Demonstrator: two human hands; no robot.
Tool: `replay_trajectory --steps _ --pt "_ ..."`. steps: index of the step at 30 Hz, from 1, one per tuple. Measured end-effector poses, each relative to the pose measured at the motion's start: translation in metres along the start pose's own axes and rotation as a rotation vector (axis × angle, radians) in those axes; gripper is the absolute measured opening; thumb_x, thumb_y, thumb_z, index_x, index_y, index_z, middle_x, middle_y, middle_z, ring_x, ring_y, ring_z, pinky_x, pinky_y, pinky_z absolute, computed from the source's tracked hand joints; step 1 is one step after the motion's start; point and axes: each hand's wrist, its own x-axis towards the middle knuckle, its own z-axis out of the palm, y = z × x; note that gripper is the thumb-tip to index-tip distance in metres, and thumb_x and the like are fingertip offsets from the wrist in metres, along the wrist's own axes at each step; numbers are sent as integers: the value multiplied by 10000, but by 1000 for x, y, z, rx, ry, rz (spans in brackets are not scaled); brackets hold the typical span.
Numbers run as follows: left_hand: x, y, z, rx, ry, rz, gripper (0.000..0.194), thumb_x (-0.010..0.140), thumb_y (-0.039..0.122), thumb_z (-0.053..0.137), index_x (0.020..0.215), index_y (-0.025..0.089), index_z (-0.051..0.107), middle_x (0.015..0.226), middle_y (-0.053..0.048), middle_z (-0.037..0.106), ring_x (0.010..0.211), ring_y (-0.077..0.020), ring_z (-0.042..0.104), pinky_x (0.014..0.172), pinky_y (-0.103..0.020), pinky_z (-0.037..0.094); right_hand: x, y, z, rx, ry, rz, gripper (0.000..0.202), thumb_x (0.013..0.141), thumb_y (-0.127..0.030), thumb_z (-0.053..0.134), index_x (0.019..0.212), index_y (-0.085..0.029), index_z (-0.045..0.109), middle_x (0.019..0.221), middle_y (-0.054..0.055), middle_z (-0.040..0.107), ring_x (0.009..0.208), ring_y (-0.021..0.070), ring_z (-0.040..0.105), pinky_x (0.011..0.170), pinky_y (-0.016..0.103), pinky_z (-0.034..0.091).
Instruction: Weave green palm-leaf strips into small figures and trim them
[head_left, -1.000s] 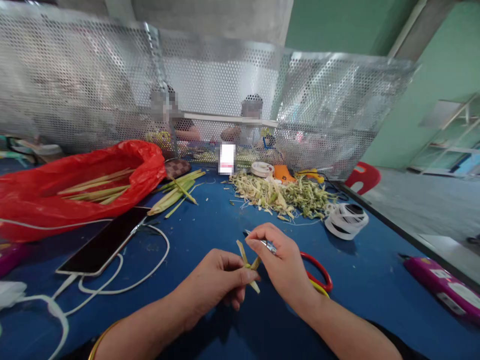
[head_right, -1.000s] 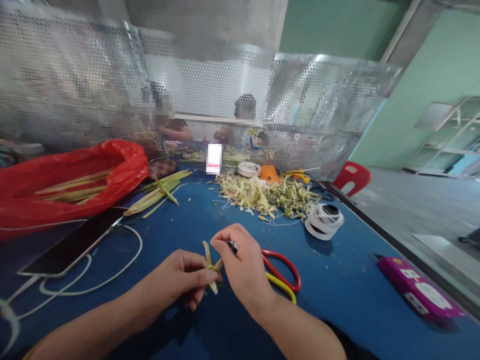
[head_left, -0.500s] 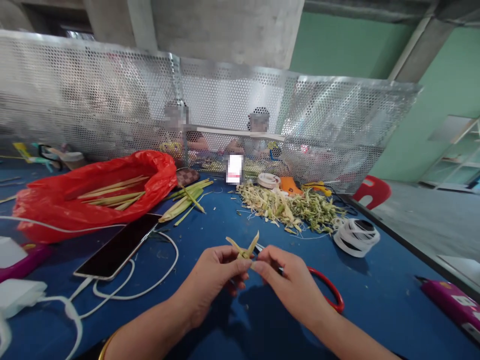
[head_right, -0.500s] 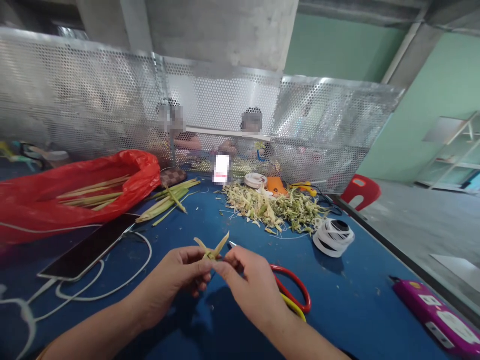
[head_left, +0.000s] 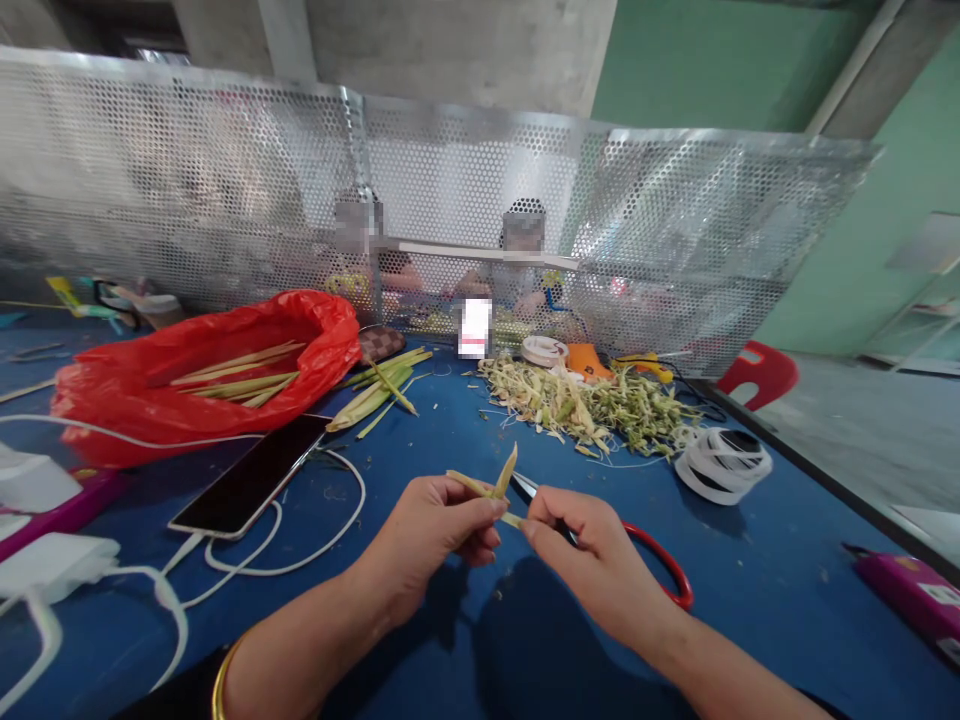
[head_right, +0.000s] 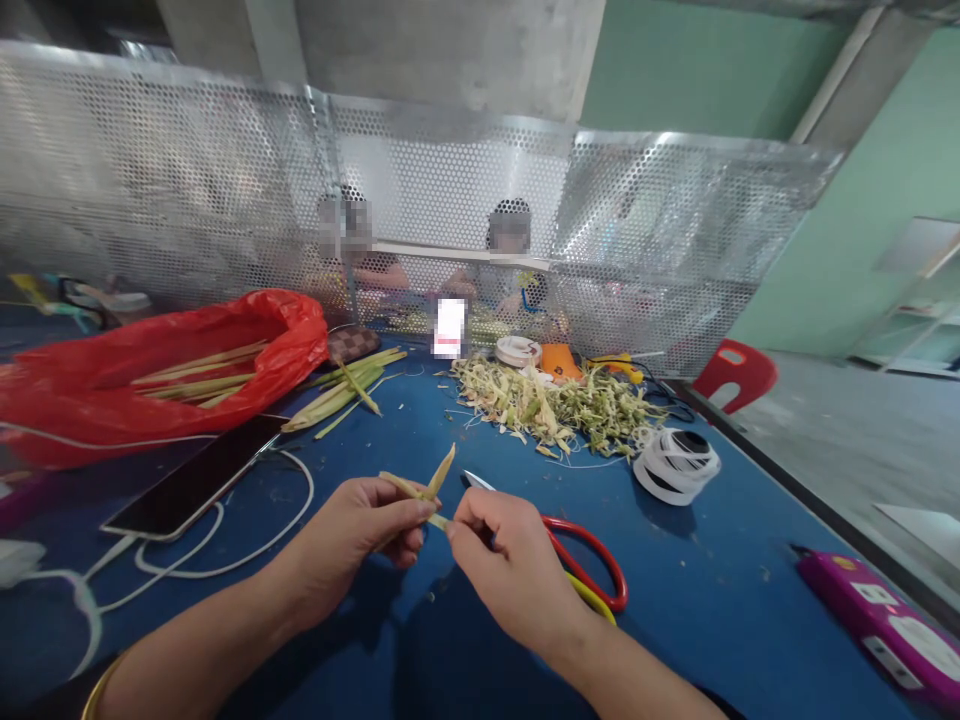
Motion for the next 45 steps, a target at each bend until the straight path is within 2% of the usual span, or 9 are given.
replay_trajectory --steps 2,5,7,11,18,35,39,42,45 --pt "0 1 -2 -57 -39 -8 256 692 332 721 800 103 686 616 -48 684 554 -128 622 591 -230 478 0 2 0 -123 91 -59 254 870 -220 467 618 -191 450 552 -42 437 535 106 411 507 222 311" --pt "-1 3 -4 -138 -92 -18 245 752 308 659 895 112 694 749 -91 731 694 -167 673 694 -257 494 -2 2 0 -392 379 -267 80 861 -242 530 885 -179 575 800 40 591 748 178 532 673 292 389" --pt "-2 4 -4 -162 -113 -9 213 760 244 631 913 113 701 792 -98 737 718 -164 671 718 -261 493 -3 1 2 -508 446 -452 188 850 -232 575 1032 -183 576 925 70 608 847 199 543 765 332 383" --pt "-2 1 -1 -155 -172 24 258 751 177 619 986 115 707 869 -100 731 733 -148 649 727 -254 487 -2 0 11 -652 223 -667 133 884 -161 523 989 -196 598 816 19 629 742 160 531 814 354 344" --pt "0 -4 4 -143 -136 5 316 657 246 756 938 105 724 785 -81 723 661 -123 613 653 -215 468 -5 5 17 -767 109 -798 222 911 -95 376 907 -129 595 752 45 606 699 168 518 785 359 350" --pt "4 -7 0 -103 -75 -36 330 642 237 742 932 97 671 713 -72 722 626 -123 622 671 -229 461 -11 2 26 -704 98 -995 262 858 -58 377 867 -70 638 749 108 647 739 206 575 838 385 397" --pt "1 -1 -3 -102 -81 -10 381 626 277 768 941 124 618 705 -57 718 627 -139 641 665 -249 477 -11 -4 17 -452 169 -789 161 898 -159 458 893 -142 618 751 50 658 714 163 591 790 324 420" --pt "-3 4 -4 -71 -81 -9 337 628 302 771 873 121 628 696 -61 715 628 -152 654 682 -272 492 -3 -5 5 -96 390 -245 156 896 -271 492 874 -184 620 733 23 640 667 146 572 652 268 440" --pt "-4 6 -3 -18 -113 -78 343 599 302 790 854 119 653 668 -56 708 591 -156 652 664 -291 505 7 -4 -2 242 259 154 216 846 -367 546 801 -178 639 671 3 602 601 126 524 575 237 426"
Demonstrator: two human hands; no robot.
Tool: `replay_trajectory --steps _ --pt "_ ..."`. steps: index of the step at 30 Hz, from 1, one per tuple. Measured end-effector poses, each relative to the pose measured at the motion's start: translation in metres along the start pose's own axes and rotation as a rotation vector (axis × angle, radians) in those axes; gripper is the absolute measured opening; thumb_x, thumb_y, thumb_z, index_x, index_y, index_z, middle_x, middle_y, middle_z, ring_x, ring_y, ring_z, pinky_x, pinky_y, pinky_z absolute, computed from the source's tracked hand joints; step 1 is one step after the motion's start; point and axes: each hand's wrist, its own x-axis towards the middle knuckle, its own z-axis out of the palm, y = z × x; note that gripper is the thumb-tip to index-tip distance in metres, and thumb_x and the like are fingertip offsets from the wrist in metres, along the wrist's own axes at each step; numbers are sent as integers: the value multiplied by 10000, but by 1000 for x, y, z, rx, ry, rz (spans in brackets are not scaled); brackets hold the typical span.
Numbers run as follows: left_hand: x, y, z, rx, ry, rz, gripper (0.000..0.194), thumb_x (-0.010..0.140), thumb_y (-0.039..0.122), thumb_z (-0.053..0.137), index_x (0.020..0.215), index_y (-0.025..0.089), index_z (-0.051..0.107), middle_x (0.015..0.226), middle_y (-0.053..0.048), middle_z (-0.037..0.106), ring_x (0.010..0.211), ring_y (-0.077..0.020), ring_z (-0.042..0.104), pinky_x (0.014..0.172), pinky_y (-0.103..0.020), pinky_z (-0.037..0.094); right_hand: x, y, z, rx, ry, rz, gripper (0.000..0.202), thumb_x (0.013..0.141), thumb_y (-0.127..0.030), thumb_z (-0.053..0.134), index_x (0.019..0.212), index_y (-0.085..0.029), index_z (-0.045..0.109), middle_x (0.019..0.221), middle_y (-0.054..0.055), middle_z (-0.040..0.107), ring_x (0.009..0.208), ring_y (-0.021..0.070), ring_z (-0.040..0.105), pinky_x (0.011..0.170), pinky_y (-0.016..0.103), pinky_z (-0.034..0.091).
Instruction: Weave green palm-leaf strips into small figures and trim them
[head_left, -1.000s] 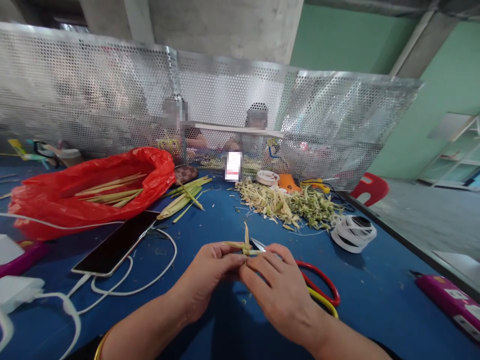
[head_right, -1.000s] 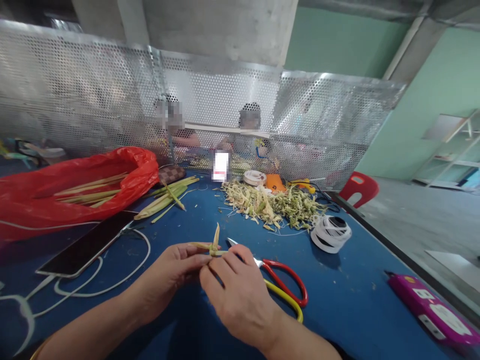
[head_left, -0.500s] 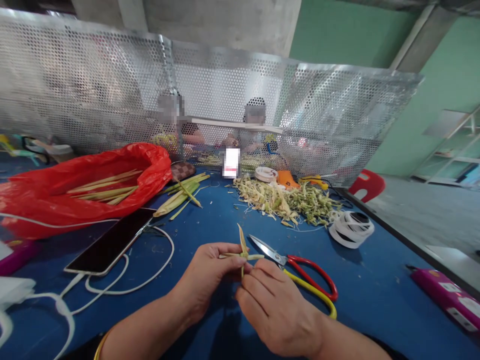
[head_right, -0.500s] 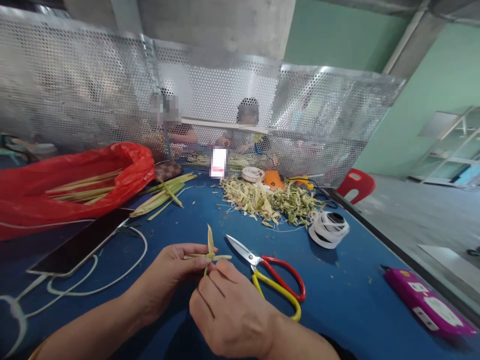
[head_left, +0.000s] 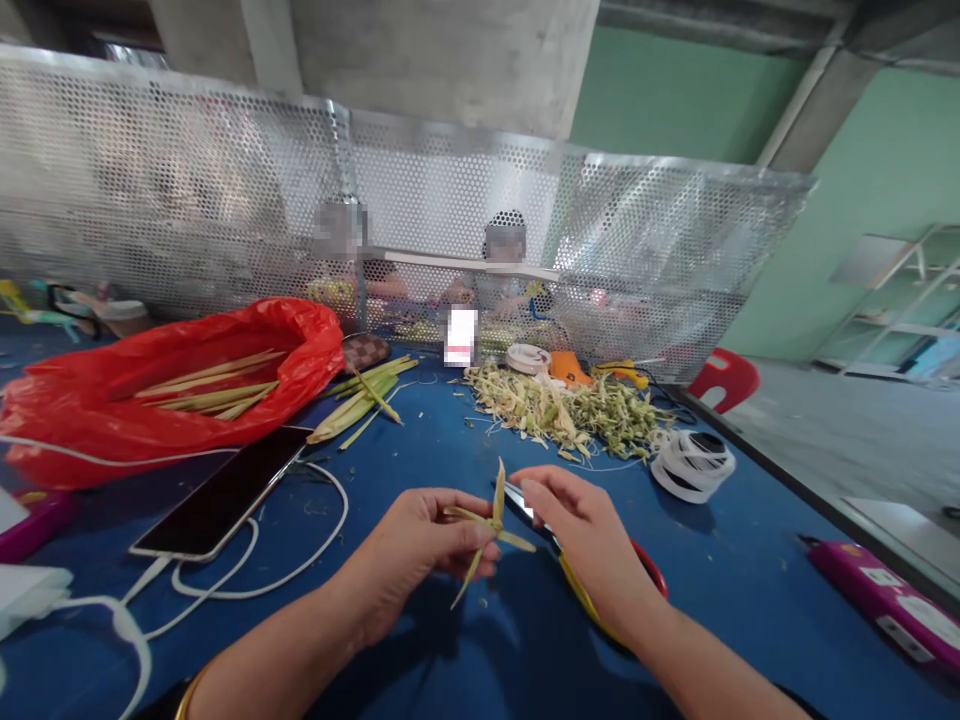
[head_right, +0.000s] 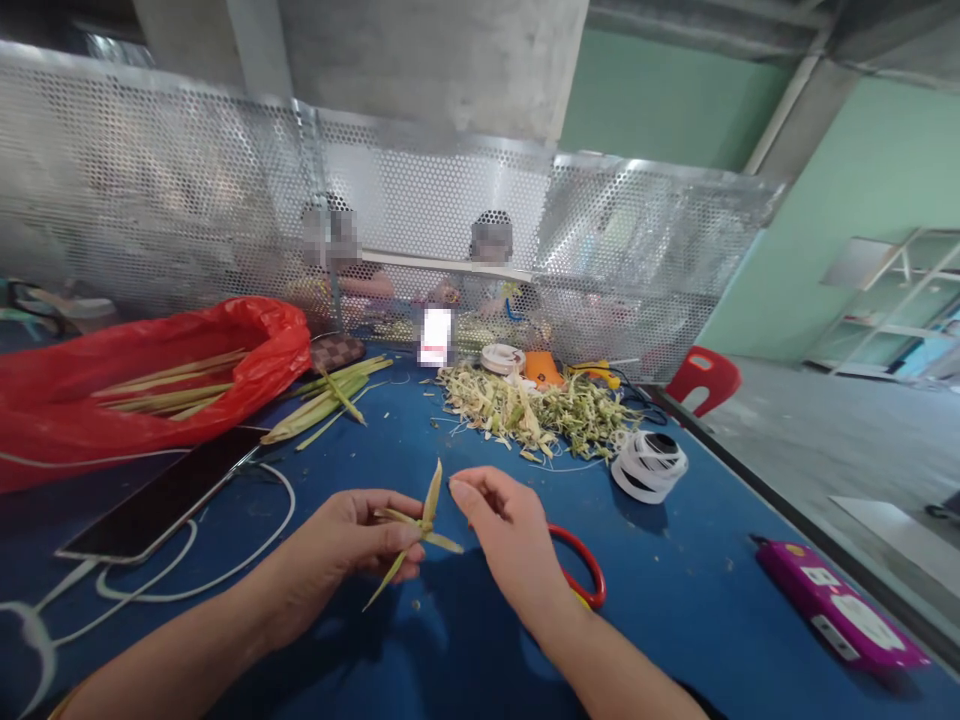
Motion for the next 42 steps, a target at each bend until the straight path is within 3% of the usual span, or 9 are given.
replay_trajectory --steps 4,10,15,23,25,29,32,34,42 --pt "1 -1 1 66 -60 -70 381 587 296 792 903 126 664 655 -38 692 535 -142 633 604 -274 499 4 0 5 280 -208 176 232 751 -362 642 646 -162 589 596 -25 561 544 96 495 563 225 414" --pt "1 -3 6 102 -42 -58 427 730 546 622 843 137 677 714 -37 671 541 -120 631 539 -213 447 2 1 11 290 -61 136 192 744 -315 650 655 -157 589 568 -22 594 521 103 542 550 231 444" --pt "6 -12 10 184 7 13 337 696 445 695 820 131 701 664 -33 662 537 -106 601 585 -222 469 0 2 15 261 -44 161 146 733 -277 643 658 -154 618 573 -17 609 535 112 568 540 228 461" --pt "4 -9 11 259 -25 58 263 654 389 710 709 132 716 462 23 526 440 -83 462 479 -206 411 3 9 13 144 -51 114 169 757 -253 598 611 -172 568 503 -37 561 486 104 514 501 226 426" --pt "3 -9 9 260 -15 43 262 640 390 711 683 132 702 455 27 515 436 -84 452 474 -209 402 5 8 8 56 -78 49 67 753 -219 595 716 -173 627 618 -15 625 594 129 578 601 255 471" --pt "6 -13 6 326 -16 81 264 659 393 678 601 138 642 431 41 480 406 -79 414 445 -210 354 6 7 2 -158 -136 -188 259 725 -188 676 979 -237 684 968 26 667 914 185 603 830 323 445" --pt "9 -16 7 410 -24 128 262 685 352 633 524 152 583 392 56 424 378 -70 369 419 -205 274 3 7 6 -230 -149 -301 71 735 -163 694 764 -227 697 803 3 681 833 181 607 825 330 414" --pt "10 -17 8 427 -24 140 245 696 340 610 537 154 597 389 58 419 374 -71 361 420 -207 259 1 5 11 -237 -108 -344 118 746 -123 678 669 -210 656 701 -17 663 756 161 598 808 318 400" --pt "4 -16 12 570 -49 208 293 751 361 549 543 156 568 434 53 399 416 -78 351 441 -215 253 -2 2 13 -112 -28 -147 150 766 -132 582 626 -183 568 673 -15 603 722 146 556 701 260 405"
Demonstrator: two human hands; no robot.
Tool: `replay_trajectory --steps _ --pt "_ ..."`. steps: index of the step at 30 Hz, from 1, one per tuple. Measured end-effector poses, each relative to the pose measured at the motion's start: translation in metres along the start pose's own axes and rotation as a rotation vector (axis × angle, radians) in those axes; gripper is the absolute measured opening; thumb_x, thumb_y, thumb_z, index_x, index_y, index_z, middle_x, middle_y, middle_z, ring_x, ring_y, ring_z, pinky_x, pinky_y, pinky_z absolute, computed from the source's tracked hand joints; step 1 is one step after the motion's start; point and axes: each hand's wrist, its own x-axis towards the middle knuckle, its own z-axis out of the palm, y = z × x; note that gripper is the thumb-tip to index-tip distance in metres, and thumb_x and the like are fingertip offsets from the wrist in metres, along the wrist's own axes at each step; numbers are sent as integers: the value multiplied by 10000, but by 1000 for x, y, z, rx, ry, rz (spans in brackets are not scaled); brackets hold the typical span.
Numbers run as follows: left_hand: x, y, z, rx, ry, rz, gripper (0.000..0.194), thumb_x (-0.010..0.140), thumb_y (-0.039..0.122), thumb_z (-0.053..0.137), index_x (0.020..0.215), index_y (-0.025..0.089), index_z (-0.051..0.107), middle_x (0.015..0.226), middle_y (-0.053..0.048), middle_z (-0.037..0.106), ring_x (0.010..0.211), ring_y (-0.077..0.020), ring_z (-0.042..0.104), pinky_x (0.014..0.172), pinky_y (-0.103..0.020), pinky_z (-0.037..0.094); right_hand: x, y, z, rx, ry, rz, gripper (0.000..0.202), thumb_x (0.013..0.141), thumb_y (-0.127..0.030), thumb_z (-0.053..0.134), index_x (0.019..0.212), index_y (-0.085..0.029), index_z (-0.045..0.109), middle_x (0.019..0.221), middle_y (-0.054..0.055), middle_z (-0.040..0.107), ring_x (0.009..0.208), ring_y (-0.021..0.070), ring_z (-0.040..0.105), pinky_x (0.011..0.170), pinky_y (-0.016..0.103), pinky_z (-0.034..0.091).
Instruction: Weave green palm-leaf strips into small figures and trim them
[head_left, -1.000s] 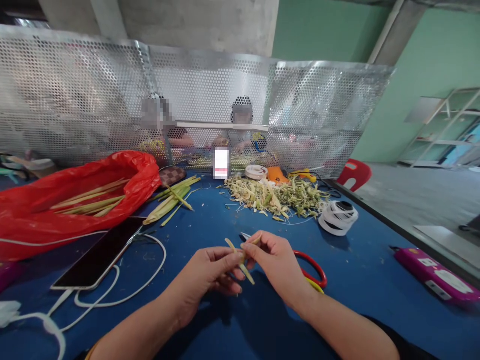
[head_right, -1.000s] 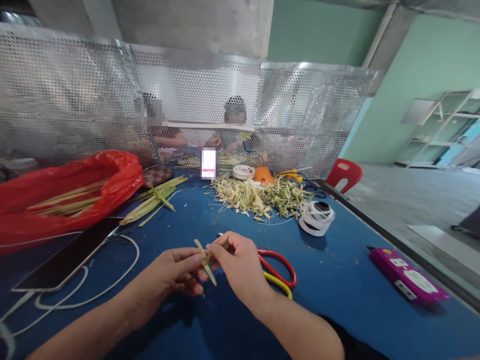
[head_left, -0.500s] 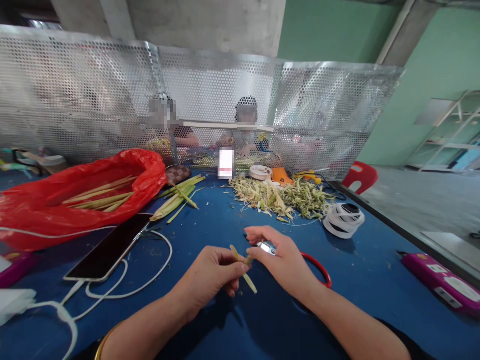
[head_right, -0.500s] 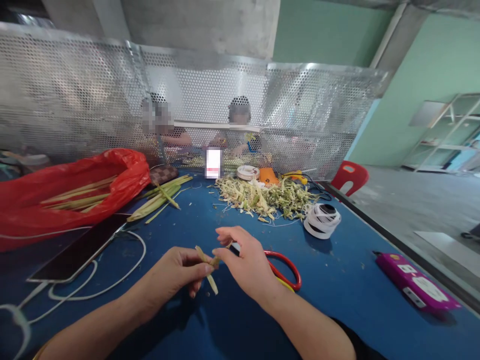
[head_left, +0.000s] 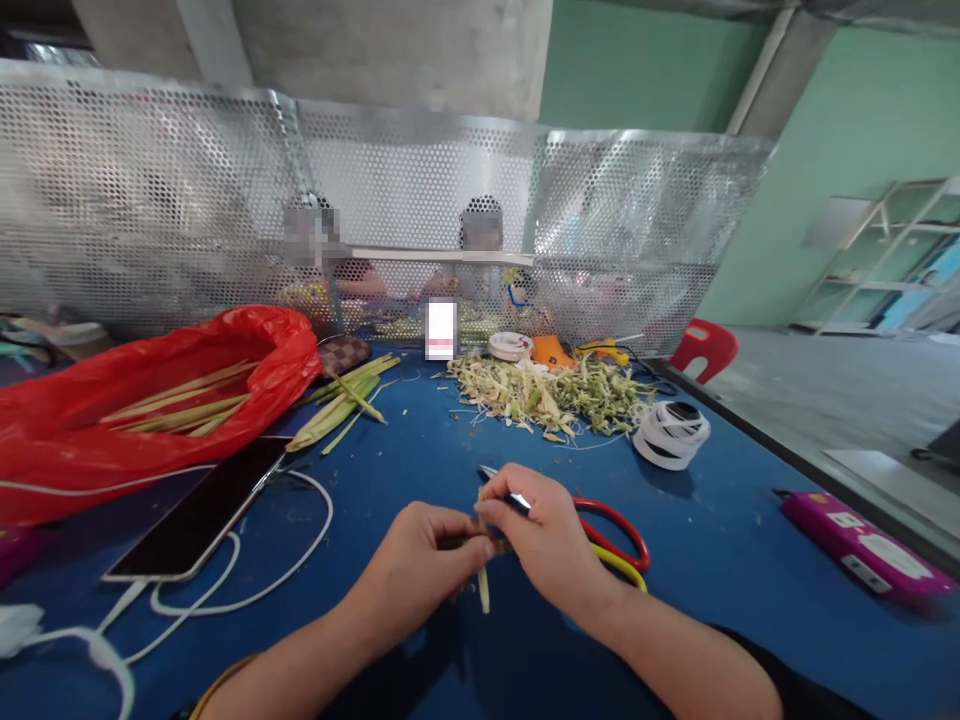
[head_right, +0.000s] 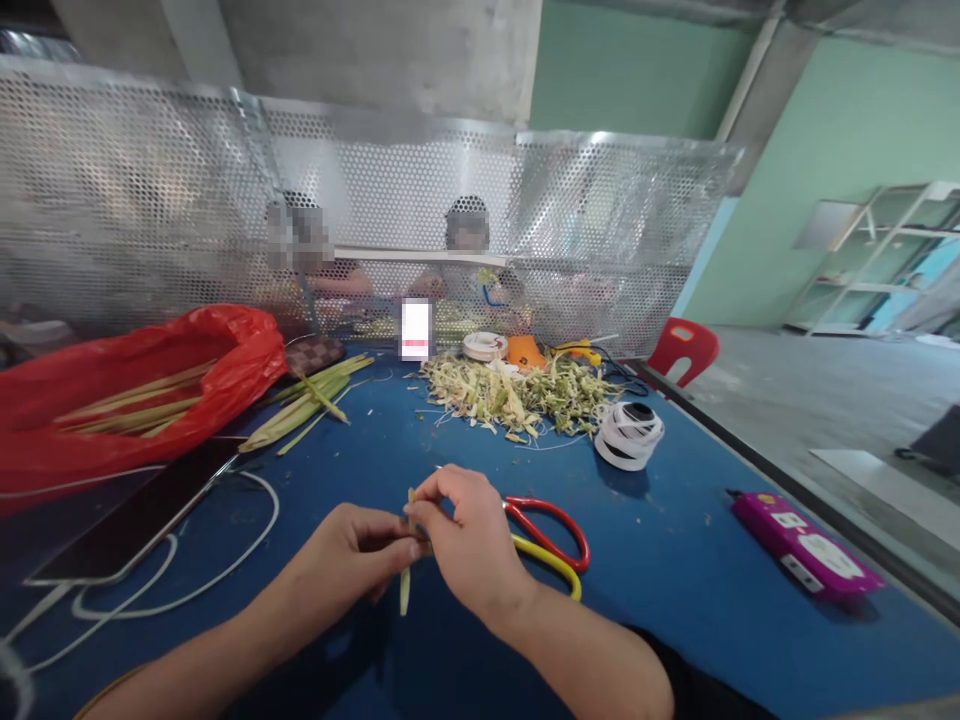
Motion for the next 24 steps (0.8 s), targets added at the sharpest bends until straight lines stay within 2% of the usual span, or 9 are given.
replay_trajectory --steps 6,9,13,17,21,24 --pt "0 -1 -4 15 -92 -2 327 754 377 556 511 158 541 421 49 432 414 -83 376 447 -216 268 -1 3 5 51 44 44 134 759 -182 567 625 -185 572 667 -11 591 674 140 538 651 257 418" --pt "0 1 -5 -102 -111 -25 379 746 457 581 516 159 541 432 37 470 422 -86 405 461 -210 304 1 0 2 112 31 85 132 748 -217 575 619 -185 574 649 -15 590 654 137 543 632 251 437" --pt "0 6 -5 -301 -80 -58 484 802 575 476 575 157 562 442 7 516 416 -88 416 475 -208 356 5 -3 -3 280 30 179 158 739 -305 602 646 -180 578 603 -25 570 573 122 525 560 239 457" --pt "2 6 -6 -301 -72 -87 410 753 541 582 649 146 618 428 29 496 401 -80 411 452 -200 358 4 -4 -4 236 -1 165 133 737 -261 593 636 -176 583 598 -23 571 596 123 527 595 242 451" --pt "3 1 -6 -254 -34 -126 327 707 455 653 587 153 615 429 30 518 396 -81 435 439 -199 367 1 -2 -2 111 29 87 124 740 -228 586 625 -181 588 643 -15 598 652 136 539 651 257 433" --pt "2 -1 -5 -256 -66 -137 302 691 407 666 533 157 606 409 28 520 385 -80 439 438 -199 360 -2 2 2 86 53 61 127 754 -204 571 629 -185 584 660 -14 609 662 137 543 655 258 426"
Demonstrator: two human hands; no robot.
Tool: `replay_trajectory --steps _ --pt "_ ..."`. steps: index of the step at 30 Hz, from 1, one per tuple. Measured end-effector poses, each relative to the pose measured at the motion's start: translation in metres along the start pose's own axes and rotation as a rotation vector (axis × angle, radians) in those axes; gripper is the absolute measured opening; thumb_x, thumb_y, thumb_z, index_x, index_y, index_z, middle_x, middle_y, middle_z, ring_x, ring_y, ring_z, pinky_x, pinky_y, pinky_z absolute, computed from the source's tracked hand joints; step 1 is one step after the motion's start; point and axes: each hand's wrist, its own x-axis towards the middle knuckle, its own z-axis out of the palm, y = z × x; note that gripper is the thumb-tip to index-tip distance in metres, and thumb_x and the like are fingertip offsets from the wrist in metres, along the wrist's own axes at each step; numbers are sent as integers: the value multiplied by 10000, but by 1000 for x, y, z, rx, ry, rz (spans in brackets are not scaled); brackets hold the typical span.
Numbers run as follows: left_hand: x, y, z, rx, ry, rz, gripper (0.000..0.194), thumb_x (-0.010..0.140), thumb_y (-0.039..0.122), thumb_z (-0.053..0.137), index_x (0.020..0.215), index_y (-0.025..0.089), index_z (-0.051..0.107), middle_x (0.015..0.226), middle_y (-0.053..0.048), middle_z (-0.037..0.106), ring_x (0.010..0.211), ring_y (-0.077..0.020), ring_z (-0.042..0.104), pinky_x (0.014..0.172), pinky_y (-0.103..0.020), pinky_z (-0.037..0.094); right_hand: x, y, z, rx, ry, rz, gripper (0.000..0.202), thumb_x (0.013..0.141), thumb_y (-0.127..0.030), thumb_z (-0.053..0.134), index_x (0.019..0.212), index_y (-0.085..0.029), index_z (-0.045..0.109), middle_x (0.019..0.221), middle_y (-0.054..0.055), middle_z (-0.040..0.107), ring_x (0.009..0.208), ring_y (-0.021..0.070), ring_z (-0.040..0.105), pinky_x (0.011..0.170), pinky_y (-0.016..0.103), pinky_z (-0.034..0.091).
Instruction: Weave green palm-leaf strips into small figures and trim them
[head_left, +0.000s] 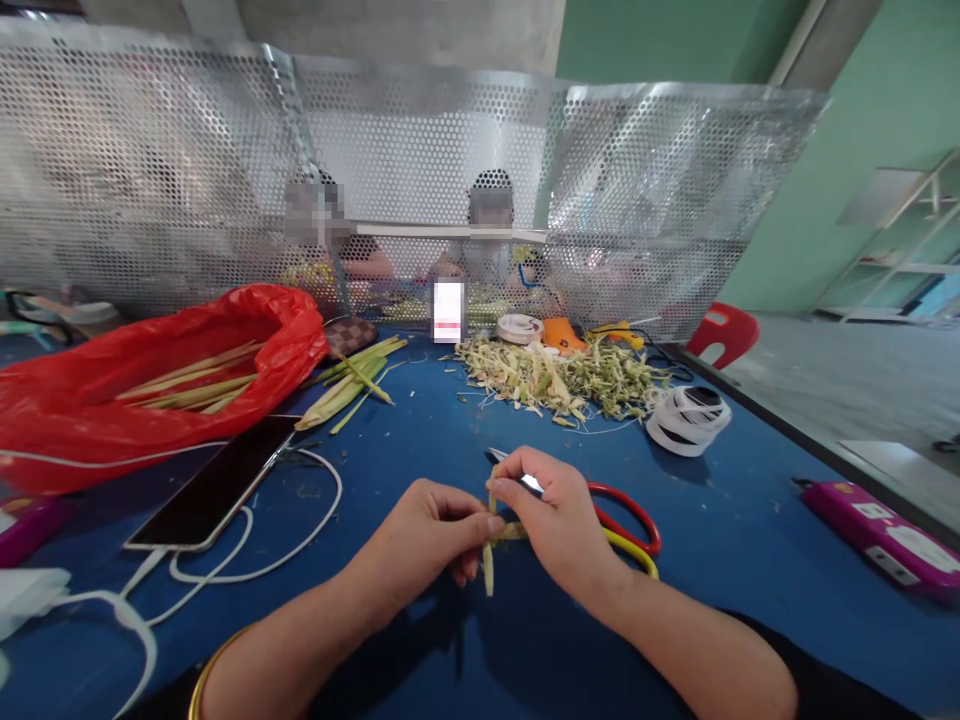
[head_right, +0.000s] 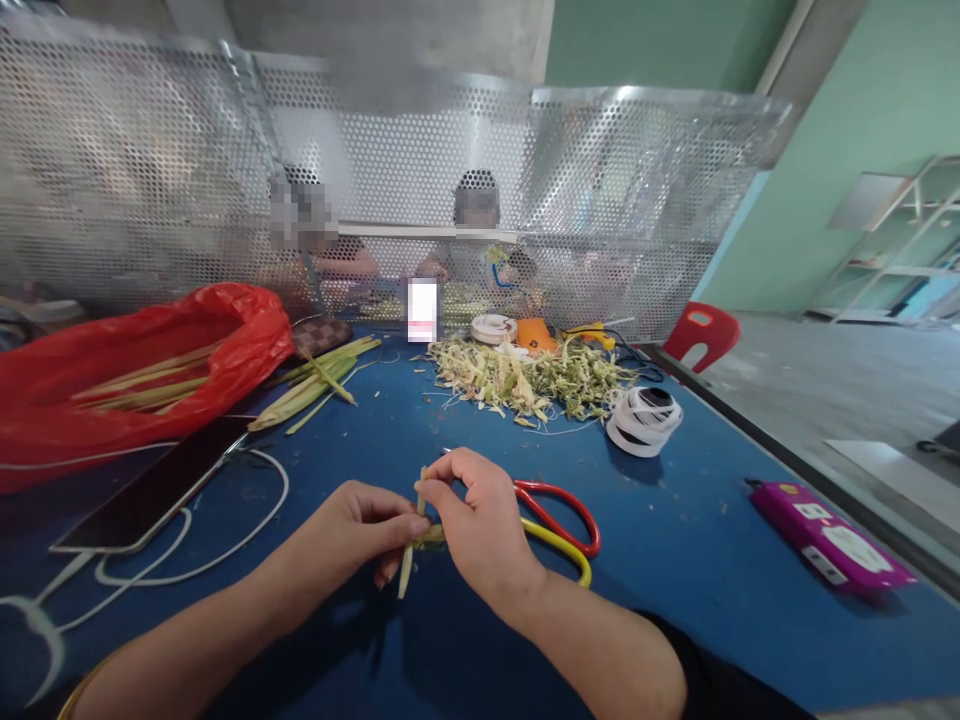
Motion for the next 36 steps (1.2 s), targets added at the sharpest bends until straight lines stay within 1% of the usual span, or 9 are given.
replay_trajectory --steps 8,11,13,16,19,21,29,32,36 --pt "0 1 0 -67 18 25 359 713 456 656 526 151 624 453 1 557 433 -88 460 486 -206 365 5 5 -4 -78 -31 -48 132 814 -238 548 706 -194 610 744 2 635 735 156 575 700 265 433" --pt "-1 3 -4 -131 93 70 413 765 499 594 560 142 624 527 -15 585 482 -91 483 524 -204 369 8 3 -16 -201 98 -199 128 852 -272 531 918 -214 624 956 36 640 919 188 565 810 291 414" --pt "-1 4 -7 -171 138 76 422 766 511 588 570 138 621 555 -19 593 496 -91 487 538 -205 370 7 1 -22 -257 183 -253 121 866 -296 524 877 -207 606 907 38 629 883 186 557 784 286 410" --pt "-1 5 -11 -203 184 79 428 750 522 597 568 135 620 560 -20 587 507 -99 492 548 -216 380 3 0 -20 -275 10 -190 254 873 -337 523 666 -193 553 673 -3 570 666 147 521 636 252 391" --pt "-2 7 -11 -207 196 126 328 709 455 661 645 133 660 580 -4 588 508 -91 480 543 -215 385 -2 1 -8 -245 -245 -77 265 837 -336 581 625 -183 536 634 -22 555 623 128 499 584 230 373" --pt "-2 9 -9 -196 188 139 256 654 376 716 730 132 695 605 4 603 504 -81 468 528 -208 379 -5 4 -1 -221 -291 -62 255 841 -311 578 628 -180 529 649 -24 563 637 124 501 593 226 374" --pt "2 4 -4 -209 278 116 243 623 315 716 763 116 707 557 4 599 469 -91 482 492 -219 393 -10 1 1 -234 -278 -354 227 887 -209 500 675 -197 577 711 6 587 709 146 524 685 258 385" --pt "2 1 -9 -310 249 89 264 647 330 725 801 117 704 549 19 571 474 -74 471 496 -196 376 -10 0 -1 -206 -264 -322 273 922 -244 451 675 -200 560 701 4 588 699 143 532 679 254 386" --pt "-1 3 -15 -502 171 46 228 740 349 668 798 128 683 546 35 524 482 -57 438 488 -175 342 -3 4 -7 -181 -75 -222 213 921 -298 458 768 -206 576 770 13 600 752 158 551 706 260 402"
